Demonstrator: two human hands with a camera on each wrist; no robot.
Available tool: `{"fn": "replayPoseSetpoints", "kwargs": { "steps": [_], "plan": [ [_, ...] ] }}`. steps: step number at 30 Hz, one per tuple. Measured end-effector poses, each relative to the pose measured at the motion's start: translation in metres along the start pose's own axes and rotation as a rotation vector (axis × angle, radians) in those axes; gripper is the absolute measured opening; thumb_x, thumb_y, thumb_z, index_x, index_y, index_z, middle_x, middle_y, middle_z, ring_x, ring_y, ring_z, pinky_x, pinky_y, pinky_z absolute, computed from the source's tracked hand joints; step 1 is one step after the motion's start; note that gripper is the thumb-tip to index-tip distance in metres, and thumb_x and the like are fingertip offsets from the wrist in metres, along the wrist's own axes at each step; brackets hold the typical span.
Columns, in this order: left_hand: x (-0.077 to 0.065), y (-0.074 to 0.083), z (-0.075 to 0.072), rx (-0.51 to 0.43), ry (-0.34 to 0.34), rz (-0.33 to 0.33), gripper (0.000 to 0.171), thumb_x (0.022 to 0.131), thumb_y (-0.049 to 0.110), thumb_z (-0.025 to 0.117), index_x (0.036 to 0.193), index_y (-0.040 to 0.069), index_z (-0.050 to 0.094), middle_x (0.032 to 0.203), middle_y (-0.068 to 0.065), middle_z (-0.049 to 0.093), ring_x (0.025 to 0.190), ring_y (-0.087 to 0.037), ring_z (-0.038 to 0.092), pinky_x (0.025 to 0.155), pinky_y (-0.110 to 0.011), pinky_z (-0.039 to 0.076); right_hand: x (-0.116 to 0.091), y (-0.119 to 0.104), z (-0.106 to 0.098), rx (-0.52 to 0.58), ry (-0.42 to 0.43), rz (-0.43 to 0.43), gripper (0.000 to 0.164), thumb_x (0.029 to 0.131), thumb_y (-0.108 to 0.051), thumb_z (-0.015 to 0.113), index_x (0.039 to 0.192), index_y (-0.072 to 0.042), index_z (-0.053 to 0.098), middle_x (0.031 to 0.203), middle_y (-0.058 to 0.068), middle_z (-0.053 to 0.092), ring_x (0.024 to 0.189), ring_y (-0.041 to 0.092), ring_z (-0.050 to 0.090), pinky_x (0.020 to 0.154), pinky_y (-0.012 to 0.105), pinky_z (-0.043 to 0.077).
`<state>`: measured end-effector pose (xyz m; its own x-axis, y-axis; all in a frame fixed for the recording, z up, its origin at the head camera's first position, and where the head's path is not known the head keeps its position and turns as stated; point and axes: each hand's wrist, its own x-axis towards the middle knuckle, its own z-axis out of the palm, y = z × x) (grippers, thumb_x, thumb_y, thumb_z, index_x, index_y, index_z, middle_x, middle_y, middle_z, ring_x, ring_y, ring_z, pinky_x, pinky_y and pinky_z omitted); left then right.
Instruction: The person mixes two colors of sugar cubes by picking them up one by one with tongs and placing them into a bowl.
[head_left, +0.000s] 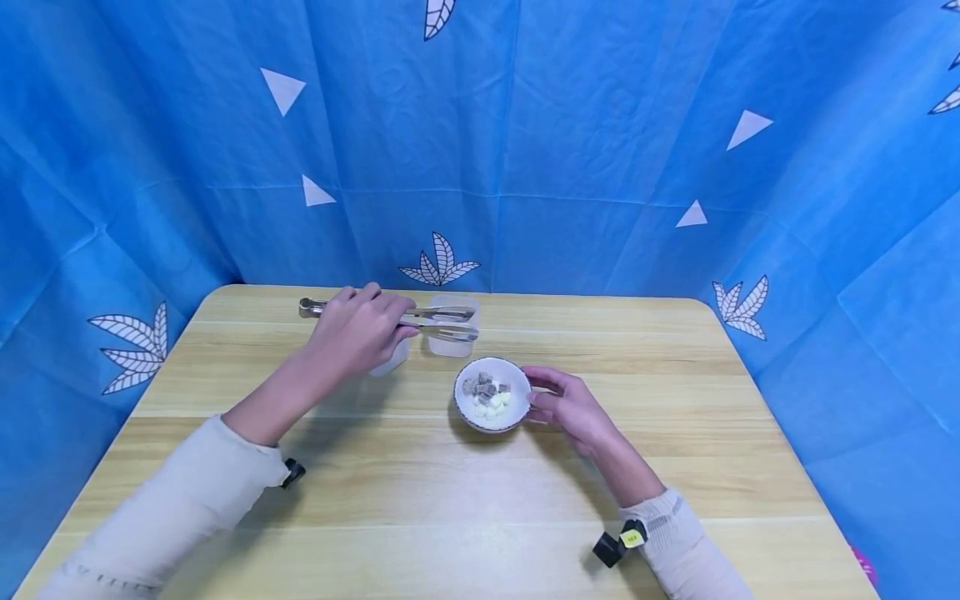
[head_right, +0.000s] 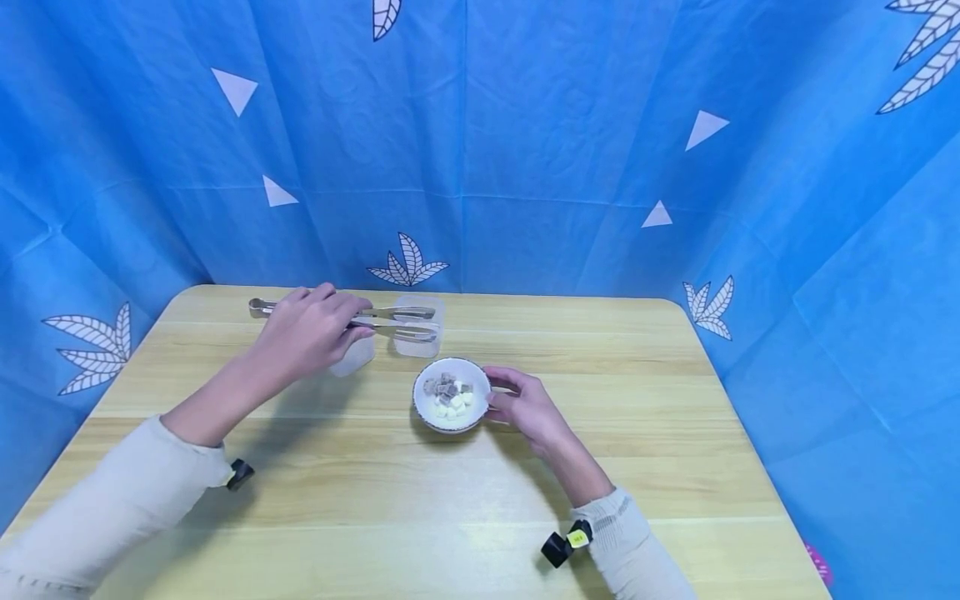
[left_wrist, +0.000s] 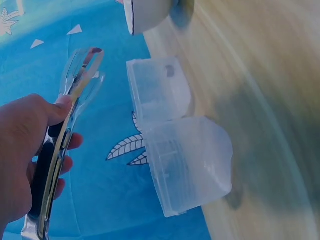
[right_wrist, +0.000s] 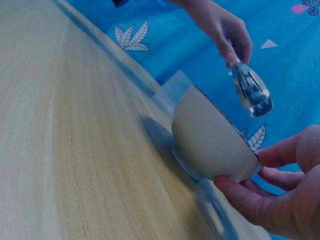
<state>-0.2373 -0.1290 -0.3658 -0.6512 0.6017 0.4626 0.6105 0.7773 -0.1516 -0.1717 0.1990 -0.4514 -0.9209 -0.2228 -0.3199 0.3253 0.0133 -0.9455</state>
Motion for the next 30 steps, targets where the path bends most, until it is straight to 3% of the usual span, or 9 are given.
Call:
{"fn": "replayPoseSetpoints", "kwargs": {
  "steps": [7,14,23,30],
  "plan": [
    [0.013,-0.01,0.011,-0.004,-0.059,-0.031,0.033,0.094,0.04,0.063,0.114,0.015,0.071,0.099,-0.006,0.076,0.086,-0.026,0.065,0.061,-0.035,0.047,0.0,0.0,0.0,0.003,-0.007,-0.001,0.049,0.092,0.005,0.053,0.141,-0.001,0.048,0.143,0.022,0.049,0.117,0.031,0.062,0.093,0.043,0.055],
    [0.024,-0.019,0.024,-0.028,-0.173,-0.074,0.032,0.093,0.037,0.066,0.115,0.016,0.07,0.104,-0.006,0.075,0.089,-0.025,0.061,0.066,-0.035,0.042,0.0,0.0,0.0,0.001,-0.004,0.0,0.048,0.093,0.005,0.052,0.14,-0.001,0.048,0.143,0.022,0.048,0.118,0.032,0.061,0.093,0.043,0.055],
    [0.039,-0.02,0.036,0.026,-0.244,-0.047,0.022,0.091,0.034,0.069,0.104,0.018,0.073,0.094,-0.003,0.075,0.079,-0.023,0.055,0.061,-0.032,0.034,0.001,0.0,-0.001,-0.005,-0.021,-0.012,0.05,0.093,0.005,0.051,0.143,0.0,0.045,0.144,0.024,0.046,0.118,0.032,0.06,0.094,0.043,0.055],
    [0.052,-0.012,0.035,0.09,-0.331,-0.015,0.022,0.086,0.032,0.076,0.103,0.018,0.075,0.095,-0.002,0.076,0.086,-0.022,0.063,0.069,-0.033,0.045,0.002,0.0,0.0,0.004,-0.006,-0.003,0.049,0.092,0.005,0.052,0.141,-0.001,0.048,0.143,0.021,0.048,0.117,0.03,0.061,0.093,0.041,0.056]
  ]
}}
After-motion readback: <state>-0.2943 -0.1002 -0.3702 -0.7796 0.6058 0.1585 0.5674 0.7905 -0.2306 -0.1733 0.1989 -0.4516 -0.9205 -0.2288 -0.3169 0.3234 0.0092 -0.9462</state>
